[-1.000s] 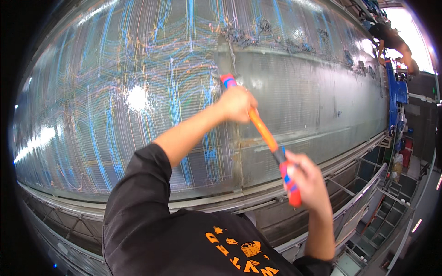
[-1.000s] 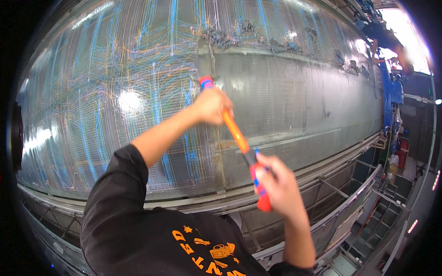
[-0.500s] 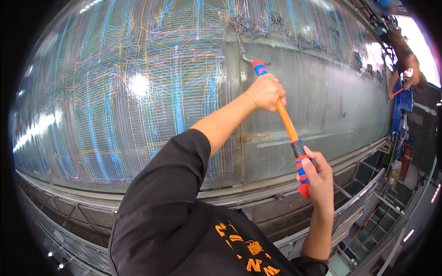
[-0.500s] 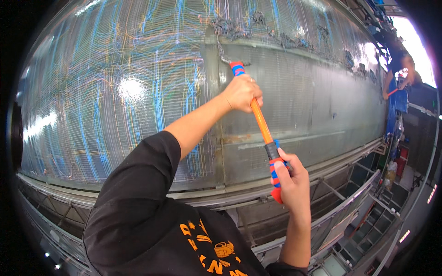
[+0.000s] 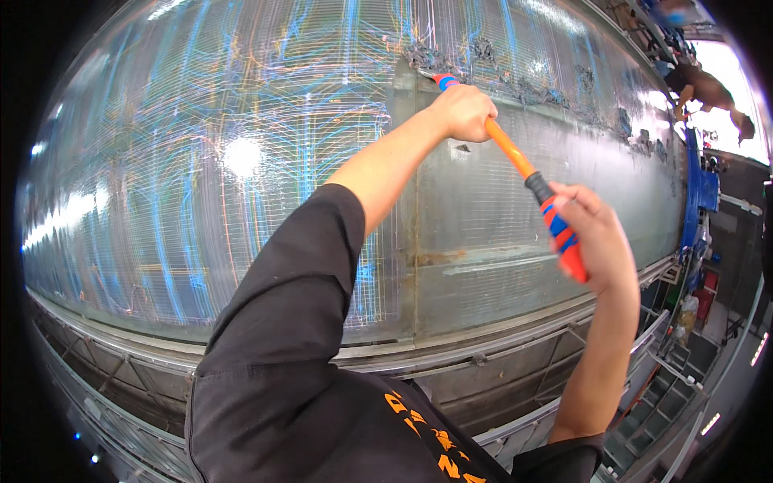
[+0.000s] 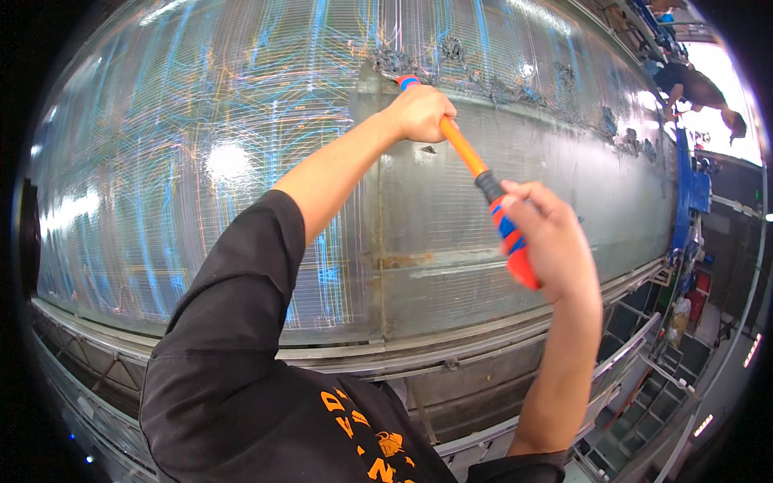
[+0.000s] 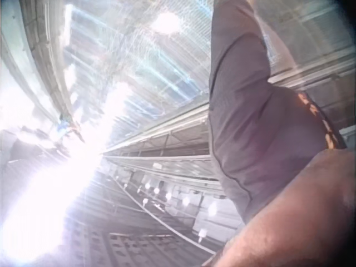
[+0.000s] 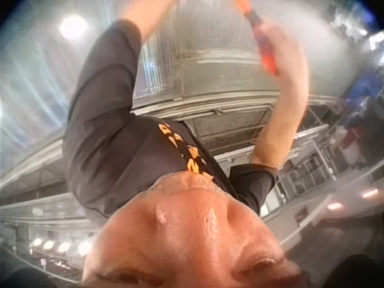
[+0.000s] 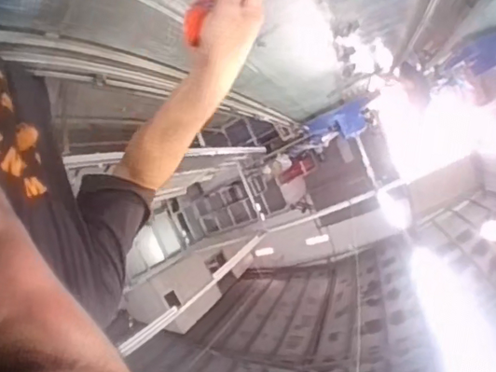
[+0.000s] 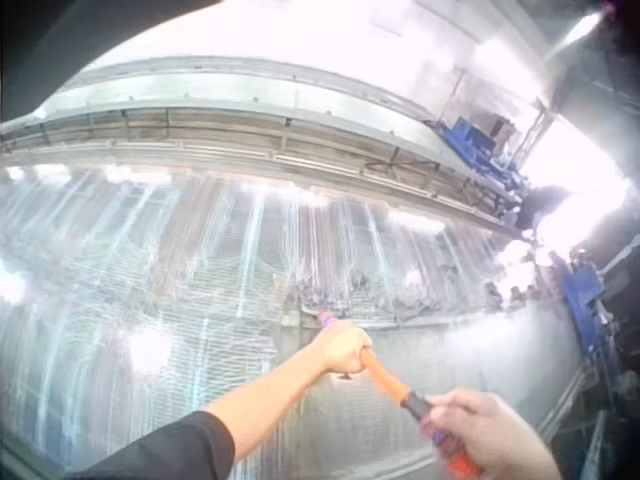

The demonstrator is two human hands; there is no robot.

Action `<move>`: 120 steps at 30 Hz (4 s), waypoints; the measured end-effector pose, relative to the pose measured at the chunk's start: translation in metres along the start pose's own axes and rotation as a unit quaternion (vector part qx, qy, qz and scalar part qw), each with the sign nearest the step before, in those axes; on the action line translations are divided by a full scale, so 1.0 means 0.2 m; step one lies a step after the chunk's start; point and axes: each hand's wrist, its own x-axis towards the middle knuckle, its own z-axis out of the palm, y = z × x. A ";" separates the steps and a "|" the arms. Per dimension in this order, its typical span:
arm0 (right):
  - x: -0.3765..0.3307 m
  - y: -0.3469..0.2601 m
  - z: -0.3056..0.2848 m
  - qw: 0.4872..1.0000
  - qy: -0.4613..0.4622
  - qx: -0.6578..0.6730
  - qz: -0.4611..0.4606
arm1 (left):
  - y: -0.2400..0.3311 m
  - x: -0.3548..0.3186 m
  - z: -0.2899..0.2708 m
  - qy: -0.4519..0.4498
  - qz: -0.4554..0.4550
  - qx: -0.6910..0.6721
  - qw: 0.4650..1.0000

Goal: The person uses a long-handled squeegee to wipe a large vertical glass pane in a warehouse-like space. They repeatedly pull the squeegee downward and upward across the surface, clearing streaks and residue from the glass.

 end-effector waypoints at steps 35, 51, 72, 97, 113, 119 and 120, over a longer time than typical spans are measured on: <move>-1.83 2.41 -0.25 0.929 -0.288 0.231 0.022 | 2.09 -2.07 0.79 0.062 -0.041 0.025 0.997; -1.82 2.05 -0.20 0.970 -0.197 0.136 0.042 | 1.83 -1.92 0.75 0.113 -0.003 -0.033 0.993; -1.70 1.83 -0.10 0.984 -0.147 -0.062 -0.081 | 1.66 -1.75 0.81 0.201 0.027 -0.012 0.979; -1.18 1.21 0.09 0.991 -0.078 0.085 -0.066 | 0.85 -1.06 0.46 0.104 0.113 -0.017 0.988; -1.81 1.89 0.13 0.982 -0.130 0.140 -0.005 | 1.56 -1.78 0.82 0.183 0.083 -0.034 0.979; -1.85 1.86 0.06 0.983 -0.140 0.117 0.034 | 1.62 -1.81 0.85 0.120 0.058 -0.012 0.991; -1.90 1.91 0.03 0.984 -0.134 0.111 0.043 | 1.69 -1.83 0.89 0.138 0.049 -0.046 0.988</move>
